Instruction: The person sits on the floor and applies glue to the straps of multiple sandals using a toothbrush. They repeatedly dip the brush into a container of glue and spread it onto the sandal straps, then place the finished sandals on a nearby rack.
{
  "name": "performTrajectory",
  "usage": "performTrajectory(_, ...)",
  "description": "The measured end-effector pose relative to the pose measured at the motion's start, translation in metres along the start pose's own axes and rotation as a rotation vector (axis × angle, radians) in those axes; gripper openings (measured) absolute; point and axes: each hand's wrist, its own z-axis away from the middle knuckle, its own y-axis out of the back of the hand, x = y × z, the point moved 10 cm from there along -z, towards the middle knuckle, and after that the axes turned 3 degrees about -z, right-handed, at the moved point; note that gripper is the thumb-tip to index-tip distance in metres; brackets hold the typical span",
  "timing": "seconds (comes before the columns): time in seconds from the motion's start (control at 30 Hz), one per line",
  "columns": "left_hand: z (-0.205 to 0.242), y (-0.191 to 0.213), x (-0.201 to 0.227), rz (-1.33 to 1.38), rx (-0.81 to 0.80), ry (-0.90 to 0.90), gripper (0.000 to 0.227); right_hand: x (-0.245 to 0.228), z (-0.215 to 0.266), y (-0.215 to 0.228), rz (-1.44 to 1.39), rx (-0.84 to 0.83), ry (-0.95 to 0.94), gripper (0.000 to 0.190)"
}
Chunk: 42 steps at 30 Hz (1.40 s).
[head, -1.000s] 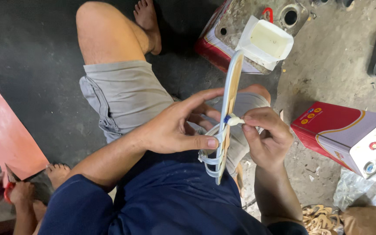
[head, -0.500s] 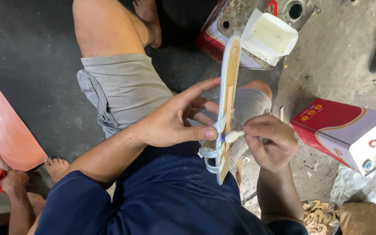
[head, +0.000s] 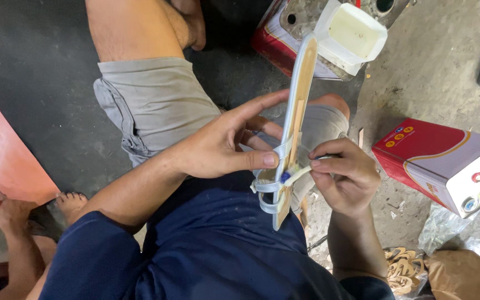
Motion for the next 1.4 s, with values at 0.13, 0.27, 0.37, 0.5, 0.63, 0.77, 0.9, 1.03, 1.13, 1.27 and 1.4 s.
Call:
performTrajectory(0.13,0.001,-0.002,0.001,-0.049,-0.009,-0.008,0.094,0.009,0.002,0.010,-0.011,0.039,-0.034,0.014)
performTrajectory(0.27,0.000,0.001,-0.001,-0.068,-0.029,-0.076,0.085,0.011,0.004,0.015,-0.110,-0.089,0.030,0.012)
performTrajectory(0.37,-0.004,0.014,-0.014,-0.053,0.000,-0.113,0.069,0.038,-0.003,0.055,-0.163,0.108,-0.060,0.004)
performTrajectory(0.5,-0.007,0.044,-0.071,0.250,0.216,0.103,0.043,0.117,-0.035,0.115,0.502,0.313,-0.367,0.016)
performTrajectory(0.63,-0.014,0.066,-0.104,0.288,0.329,0.086,0.031,0.149,-0.069,0.118,1.131,0.211,-0.240,0.014)
performTrajectory(0.77,-0.014,0.078,-0.122,0.324,0.378,0.147,0.038,0.160,-0.078,0.115,1.218,0.169,-0.284,0.013)
performTrajectory(0.9,-0.003,0.083,-0.117,0.365,0.417,0.143,0.031,0.124,-0.063,0.121,1.139,0.268,-0.202,0.012)
performTrajectory(1.03,-0.006,0.083,-0.096,0.256,0.401,0.014,0.028,0.121,-0.033,0.119,1.091,0.159,-0.466,0.016)
performTrajectory(1.13,-0.008,0.069,-0.086,0.328,0.369,-0.066,0.035,0.111,-0.008,0.088,0.568,0.199,-0.508,0.016)
performTrajectory(1.27,-0.011,0.045,-0.072,0.362,0.315,-0.113,0.044,0.082,0.020,0.023,-0.052,0.238,-0.351,0.014)
performTrajectory(1.4,-0.009,0.033,-0.062,0.296,0.310,-0.103,0.046,0.077,0.024,-0.002,-0.135,0.268,-0.339,0.014)
